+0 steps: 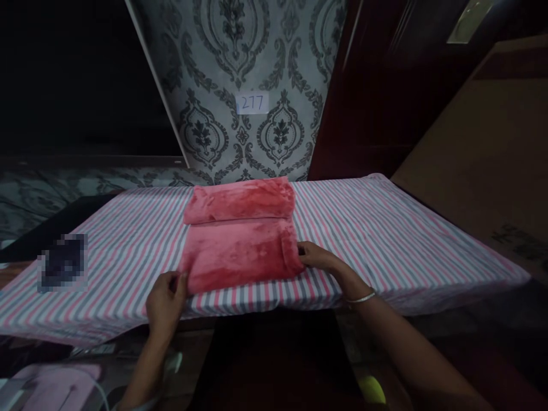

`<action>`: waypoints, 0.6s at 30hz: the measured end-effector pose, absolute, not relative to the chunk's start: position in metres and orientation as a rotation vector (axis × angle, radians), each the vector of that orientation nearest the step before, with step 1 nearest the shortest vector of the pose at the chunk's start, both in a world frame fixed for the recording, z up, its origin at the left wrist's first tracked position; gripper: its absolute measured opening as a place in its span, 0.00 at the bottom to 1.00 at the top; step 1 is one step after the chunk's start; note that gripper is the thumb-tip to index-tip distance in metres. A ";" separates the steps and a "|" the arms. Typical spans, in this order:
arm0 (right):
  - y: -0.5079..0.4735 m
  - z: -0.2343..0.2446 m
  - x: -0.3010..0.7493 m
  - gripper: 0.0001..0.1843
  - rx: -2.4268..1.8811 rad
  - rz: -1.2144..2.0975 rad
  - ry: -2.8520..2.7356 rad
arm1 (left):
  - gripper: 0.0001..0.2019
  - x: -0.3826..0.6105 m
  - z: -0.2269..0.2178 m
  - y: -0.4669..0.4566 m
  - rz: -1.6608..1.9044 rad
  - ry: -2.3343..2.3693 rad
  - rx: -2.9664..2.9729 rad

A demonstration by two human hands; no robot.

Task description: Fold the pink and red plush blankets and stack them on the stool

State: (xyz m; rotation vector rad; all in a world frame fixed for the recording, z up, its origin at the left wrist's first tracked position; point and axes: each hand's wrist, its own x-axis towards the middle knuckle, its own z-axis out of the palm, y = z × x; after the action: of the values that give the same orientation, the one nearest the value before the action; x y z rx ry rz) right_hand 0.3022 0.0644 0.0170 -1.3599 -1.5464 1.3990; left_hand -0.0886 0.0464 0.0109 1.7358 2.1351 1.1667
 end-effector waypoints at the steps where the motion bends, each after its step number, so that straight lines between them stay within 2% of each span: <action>1: 0.065 0.016 0.300 0.12 -1.321 1.378 -1.543 | 0.17 -0.088 0.010 0.046 1.200 2.118 1.740; 7: 0.055 0.000 0.313 0.11 -1.405 1.164 -1.319 | 0.12 -0.094 0.010 0.060 1.463 2.264 1.533; 13: 0.045 -0.007 0.324 0.12 -1.443 1.181 -1.361 | 0.13 -0.110 0.015 0.063 1.104 2.136 1.708; 18: 0.061 -0.004 0.323 0.09 -1.460 1.053 -1.581 | 0.19 -0.117 0.027 0.075 0.865 1.995 1.805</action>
State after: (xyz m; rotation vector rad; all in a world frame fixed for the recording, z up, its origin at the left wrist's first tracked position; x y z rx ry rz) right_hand 0.3226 0.0611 -0.0044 -1.4598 -1.5810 1.0533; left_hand -0.1175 0.0747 0.0268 1.8049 1.9945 0.8647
